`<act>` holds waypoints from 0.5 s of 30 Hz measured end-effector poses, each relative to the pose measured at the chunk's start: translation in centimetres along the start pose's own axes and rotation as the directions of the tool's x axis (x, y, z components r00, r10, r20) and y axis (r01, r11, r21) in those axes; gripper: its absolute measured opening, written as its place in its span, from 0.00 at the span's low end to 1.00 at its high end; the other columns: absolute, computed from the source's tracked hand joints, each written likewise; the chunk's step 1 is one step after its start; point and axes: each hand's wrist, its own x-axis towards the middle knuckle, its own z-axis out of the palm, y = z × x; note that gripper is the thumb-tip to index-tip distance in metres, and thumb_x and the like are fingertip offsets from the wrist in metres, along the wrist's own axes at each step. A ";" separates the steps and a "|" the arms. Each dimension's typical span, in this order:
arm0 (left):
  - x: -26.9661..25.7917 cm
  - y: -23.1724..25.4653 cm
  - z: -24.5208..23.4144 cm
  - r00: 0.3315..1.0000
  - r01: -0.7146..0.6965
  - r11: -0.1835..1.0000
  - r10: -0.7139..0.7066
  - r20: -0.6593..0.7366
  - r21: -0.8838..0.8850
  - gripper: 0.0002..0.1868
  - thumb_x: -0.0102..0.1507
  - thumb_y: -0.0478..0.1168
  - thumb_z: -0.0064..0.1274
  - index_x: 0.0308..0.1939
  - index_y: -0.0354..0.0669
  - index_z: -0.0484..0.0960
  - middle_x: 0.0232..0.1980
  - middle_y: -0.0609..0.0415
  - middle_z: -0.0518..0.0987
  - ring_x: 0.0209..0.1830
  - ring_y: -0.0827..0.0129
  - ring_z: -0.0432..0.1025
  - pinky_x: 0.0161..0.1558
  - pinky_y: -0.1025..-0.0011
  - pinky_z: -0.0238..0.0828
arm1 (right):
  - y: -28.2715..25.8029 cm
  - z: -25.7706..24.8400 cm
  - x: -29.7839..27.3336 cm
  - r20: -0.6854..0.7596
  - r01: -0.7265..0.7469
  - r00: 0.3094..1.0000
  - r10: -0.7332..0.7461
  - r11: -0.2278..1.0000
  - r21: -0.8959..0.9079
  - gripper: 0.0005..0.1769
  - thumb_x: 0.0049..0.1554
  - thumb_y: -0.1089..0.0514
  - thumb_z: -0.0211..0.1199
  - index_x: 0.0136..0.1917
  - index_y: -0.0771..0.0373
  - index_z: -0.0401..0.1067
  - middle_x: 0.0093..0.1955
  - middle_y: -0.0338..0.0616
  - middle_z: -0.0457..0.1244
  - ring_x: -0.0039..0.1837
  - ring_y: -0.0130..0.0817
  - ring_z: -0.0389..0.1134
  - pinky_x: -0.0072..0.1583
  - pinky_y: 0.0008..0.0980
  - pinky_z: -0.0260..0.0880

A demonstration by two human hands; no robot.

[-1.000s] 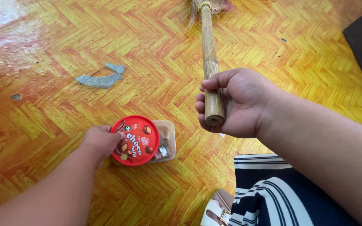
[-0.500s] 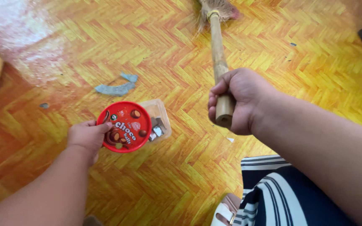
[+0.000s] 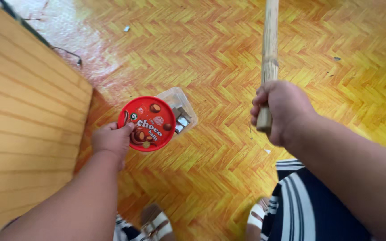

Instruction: The person sweeps a cluttered room using a traditional broom, moving debris toward a central area. They pick up a plastic container and a lid, place them aside, and continue sweeping around furniture and a backpack.

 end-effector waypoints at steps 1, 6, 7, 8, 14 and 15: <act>-1.7 1.6 -1.4 1.000 0.006 1.000 -0.006 -0.024 0.010 0.07 0.63 0.39 0.61 0.41 0.38 0.87 0.36 0.58 0.83 0.31 0.77 0.73 0.37 0.74 0.71 | -0.5 0.0 -2.1 0.042 -0.012 0.999 0.012 1.000 0.007 0.03 0.54 0.63 0.53 0.43 0.62 0.62 0.30 0.44 0.56 0.30 0.37 0.59 0.33 0.37 0.65; -10.5 10.6 -8.7 0.992 0.070 0.997 -0.068 -0.109 0.016 0.09 0.63 0.38 0.60 0.44 0.36 0.87 0.38 0.58 0.84 0.34 0.78 0.75 0.40 0.75 0.72 | -3.9 -2.0 -14.4 0.184 -0.033 0.981 0.064 0.985 -0.167 0.09 0.59 0.58 0.58 0.53 0.59 0.66 0.30 0.43 0.57 0.28 0.34 0.57 0.30 0.37 0.61; -12.3 12.3 -10.0 0.987 0.089 0.996 -0.087 -0.136 0.013 0.09 0.63 0.39 0.60 0.44 0.36 0.87 0.39 0.57 0.84 0.34 0.77 0.74 0.40 0.75 0.71 | -5.1 -2.2 -16.3 0.225 -0.055 0.970 0.093 0.984 -0.170 0.12 0.60 0.57 0.59 0.57 0.57 0.69 0.31 0.43 0.57 0.28 0.33 0.57 0.29 0.37 0.62; -14.1 13.9 -11.6 0.981 0.106 0.994 -0.103 -0.164 0.012 0.10 0.63 0.39 0.60 0.44 0.36 0.87 0.39 0.56 0.84 0.35 0.76 0.74 0.40 0.74 0.70 | -6.2 -2.4 -18.0 0.217 -0.117 0.964 0.151 0.980 -0.160 0.11 0.59 0.58 0.58 0.56 0.57 0.65 0.31 0.43 0.57 0.27 0.33 0.57 0.29 0.36 0.61; -21.6 21.3 -20.0 0.967 0.131 0.989 -0.143 -0.209 -0.072 0.09 0.64 0.39 0.59 0.45 0.37 0.86 0.40 0.56 0.83 0.36 0.76 0.73 0.39 0.73 0.70 | -12.0 -2.7 -25.8 0.599 -0.587 0.647 0.472 0.810 -0.004 0.18 0.57 0.54 0.55 0.61 0.56 0.66 0.34 0.40 0.60 0.28 0.26 0.60 0.30 0.27 0.64; -22.3 22.0 -21.1 0.976 0.079 0.989 -0.102 -0.193 -0.122 0.09 0.64 0.39 0.59 0.45 0.38 0.86 0.40 0.57 0.84 0.37 0.77 0.75 0.41 0.76 0.71 | -12.2 -2.6 -27.0 0.552 -0.673 0.613 0.566 0.740 -0.011 0.18 0.54 0.54 0.54 0.58 0.57 0.66 0.33 0.40 0.59 0.26 0.25 0.59 0.27 0.26 0.62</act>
